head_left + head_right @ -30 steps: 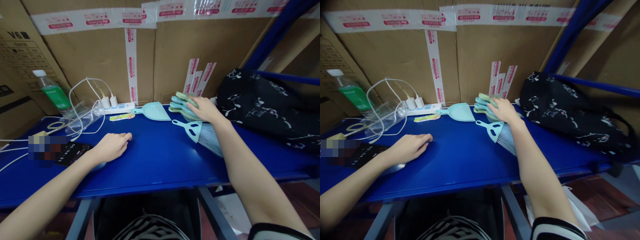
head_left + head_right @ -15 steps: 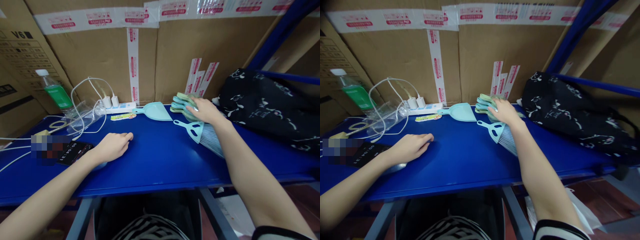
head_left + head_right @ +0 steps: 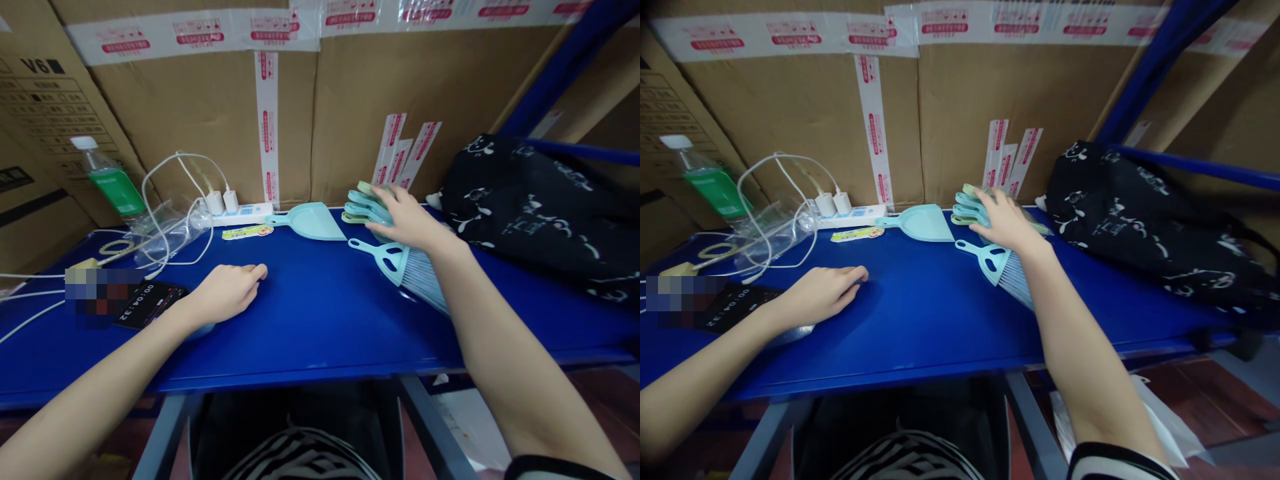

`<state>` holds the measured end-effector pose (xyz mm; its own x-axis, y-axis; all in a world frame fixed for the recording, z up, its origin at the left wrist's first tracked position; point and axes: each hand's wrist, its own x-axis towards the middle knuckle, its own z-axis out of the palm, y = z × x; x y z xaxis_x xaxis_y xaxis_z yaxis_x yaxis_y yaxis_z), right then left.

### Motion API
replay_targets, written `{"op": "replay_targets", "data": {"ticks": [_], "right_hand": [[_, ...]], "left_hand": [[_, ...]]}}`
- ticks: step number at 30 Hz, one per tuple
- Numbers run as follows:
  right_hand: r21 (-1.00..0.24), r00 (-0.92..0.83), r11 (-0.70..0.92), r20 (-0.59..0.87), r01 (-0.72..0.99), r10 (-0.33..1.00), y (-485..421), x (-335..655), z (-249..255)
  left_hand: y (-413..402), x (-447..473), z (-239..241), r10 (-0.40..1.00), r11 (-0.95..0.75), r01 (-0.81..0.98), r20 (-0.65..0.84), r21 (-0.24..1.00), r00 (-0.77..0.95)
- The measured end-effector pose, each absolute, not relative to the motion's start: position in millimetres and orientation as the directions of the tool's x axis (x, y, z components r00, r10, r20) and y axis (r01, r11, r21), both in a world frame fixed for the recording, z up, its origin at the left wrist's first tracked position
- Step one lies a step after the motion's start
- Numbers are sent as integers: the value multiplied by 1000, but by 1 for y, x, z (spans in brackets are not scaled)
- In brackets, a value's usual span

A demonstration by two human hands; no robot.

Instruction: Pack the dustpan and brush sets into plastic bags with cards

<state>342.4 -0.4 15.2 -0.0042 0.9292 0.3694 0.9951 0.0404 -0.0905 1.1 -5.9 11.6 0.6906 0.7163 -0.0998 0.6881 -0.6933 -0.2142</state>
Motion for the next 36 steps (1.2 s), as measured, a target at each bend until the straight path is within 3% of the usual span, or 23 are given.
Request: {"op": "replay_targets", "data": {"ticks": [5,14,21,25,36], "right_hand": [[-157,-102,178,403,971,909,-3,350,23],[-32,-109,121,251,992,962,-3,340,20],[36,-77,71,195,997,978,-5,333,19],[67,-33,21,194,998,981,-5,327,16],[146,-115,95,138,985,984,-4,323,6]], "left_hand": [[-5,0,10,718,-692,691,-100,-209,689],[-4,7,1,651,-749,638,-21,-176,759],[-4,26,0,568,-767,513,-35,-384,822],[-4,40,4,526,-775,451,-55,-443,849],[15,90,8,598,-743,557,6,-372,802]]}}
